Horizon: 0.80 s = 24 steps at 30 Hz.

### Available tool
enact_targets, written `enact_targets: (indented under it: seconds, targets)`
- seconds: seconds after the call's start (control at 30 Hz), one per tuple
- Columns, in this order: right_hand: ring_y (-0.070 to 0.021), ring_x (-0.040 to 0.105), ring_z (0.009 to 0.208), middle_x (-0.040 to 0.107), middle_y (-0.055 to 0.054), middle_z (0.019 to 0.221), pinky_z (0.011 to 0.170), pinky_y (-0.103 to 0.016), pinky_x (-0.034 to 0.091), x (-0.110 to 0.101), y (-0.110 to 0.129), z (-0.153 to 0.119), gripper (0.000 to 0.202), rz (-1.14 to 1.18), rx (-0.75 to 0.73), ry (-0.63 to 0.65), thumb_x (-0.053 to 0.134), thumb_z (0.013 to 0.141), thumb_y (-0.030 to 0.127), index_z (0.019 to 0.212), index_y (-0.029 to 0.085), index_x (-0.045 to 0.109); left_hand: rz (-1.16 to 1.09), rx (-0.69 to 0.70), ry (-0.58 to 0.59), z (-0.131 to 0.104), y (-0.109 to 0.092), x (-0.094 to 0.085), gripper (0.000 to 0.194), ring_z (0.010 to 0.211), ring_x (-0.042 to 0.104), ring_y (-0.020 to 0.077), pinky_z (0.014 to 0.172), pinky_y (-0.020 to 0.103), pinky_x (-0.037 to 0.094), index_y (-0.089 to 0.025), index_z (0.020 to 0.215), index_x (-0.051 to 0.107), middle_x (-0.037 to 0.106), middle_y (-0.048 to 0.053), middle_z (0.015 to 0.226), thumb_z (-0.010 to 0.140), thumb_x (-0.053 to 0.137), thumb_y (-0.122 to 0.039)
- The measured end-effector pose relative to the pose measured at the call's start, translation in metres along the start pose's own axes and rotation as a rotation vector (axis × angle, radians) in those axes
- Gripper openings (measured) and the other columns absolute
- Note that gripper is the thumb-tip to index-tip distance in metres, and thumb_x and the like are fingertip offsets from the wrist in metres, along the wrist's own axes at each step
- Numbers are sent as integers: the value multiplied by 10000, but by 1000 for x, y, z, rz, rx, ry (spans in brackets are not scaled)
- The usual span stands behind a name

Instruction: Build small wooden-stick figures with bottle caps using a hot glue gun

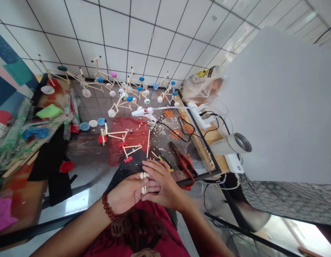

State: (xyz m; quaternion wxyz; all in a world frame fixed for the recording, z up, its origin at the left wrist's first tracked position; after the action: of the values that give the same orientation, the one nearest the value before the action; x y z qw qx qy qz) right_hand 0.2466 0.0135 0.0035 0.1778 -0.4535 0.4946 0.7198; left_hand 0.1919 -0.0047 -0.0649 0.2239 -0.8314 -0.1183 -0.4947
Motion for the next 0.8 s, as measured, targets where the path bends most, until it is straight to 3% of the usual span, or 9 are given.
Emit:
enact_targets:
  seconds: [0.07, 0.17, 0.27, 0.4, 0.63, 0.8]
  targets:
    - [-300, 459, 1378, 565, -137, 1430, 1168, -513, 194, 1, 2, 0, 724, 4, -16, 12, 781, 763, 429, 1401, 243, 493, 5, 20, 22, 0, -1, 4, 148, 931, 738, 246, 810, 323, 547, -111, 965, 738, 776, 147, 955, 824, 737, -156]
    - [-283, 477, 1367, 589, -128, 1409, 1168, -506, 182, 3, 2, 1, 643, 45, -3, 45, 761, 794, 384, 1370, 232, 519, 24, 38, 35, 1, -1, 6, 125, 942, 731, 248, 746, 277, 535, -110, 893, 750, 778, 144, 935, 795, 773, -184]
    - [-282, 490, 1357, 595, -127, 1403, 1169, -507, 173, 4, 3, 3, 650, 62, 13, 57, 772, 787, 397, 1364, 229, 524, 36, 42, 23, 1, -1, 4, 155, 931, 730, 243, 675, 243, 514, -108, 912, 751, 778, 150, 935, 791, 779, -201]
    - [-294, 484, 1359, 556, -151, 1437, 1168, -520, 177, 6, 2, 4, 728, 55, 43, 76, 769, 782, 414, 1420, 225, 476, 42, 25, 3, 1, -1, 2, 192, 934, 728, 252, 704, 271, 522, -119, 964, 744, 777, 147, 954, 795, 770, -205]
    - [-268, 488, 1355, 569, -120, 1427, 1174, -499, 160, 5, 3, 2, 613, 93, 37, 72, 747, 788, 316, 1356, 245, 526, 69, -3, 25, -1, -2, 6, 140, 936, 720, 248, 732, 279, 524, -94, 892, 762, 774, 152, 913, 798, 760, -198]
    - [-288, 519, 1322, 556, -159, 1427, 1170, -490, 170, 7, -1, 4, 768, 91, 70, 63, 793, 734, 397, 1406, 218, 468, 47, -54, 3, -1, 5, 1, 189, 871, 717, 191, 760, 252, 519, -80, 935, 764, 771, 147, 938, 777, 787, -180]
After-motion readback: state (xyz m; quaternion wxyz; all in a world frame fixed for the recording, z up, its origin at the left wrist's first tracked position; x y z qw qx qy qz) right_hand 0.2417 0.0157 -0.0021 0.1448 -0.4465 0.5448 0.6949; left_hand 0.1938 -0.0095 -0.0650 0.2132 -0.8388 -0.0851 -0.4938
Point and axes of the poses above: each hand's wrist, its own z-axis towards the middle knuckle, its own x-axis out of the palm, y = z × x, the point moved 10 cm from there along z, towards the middle knuckle
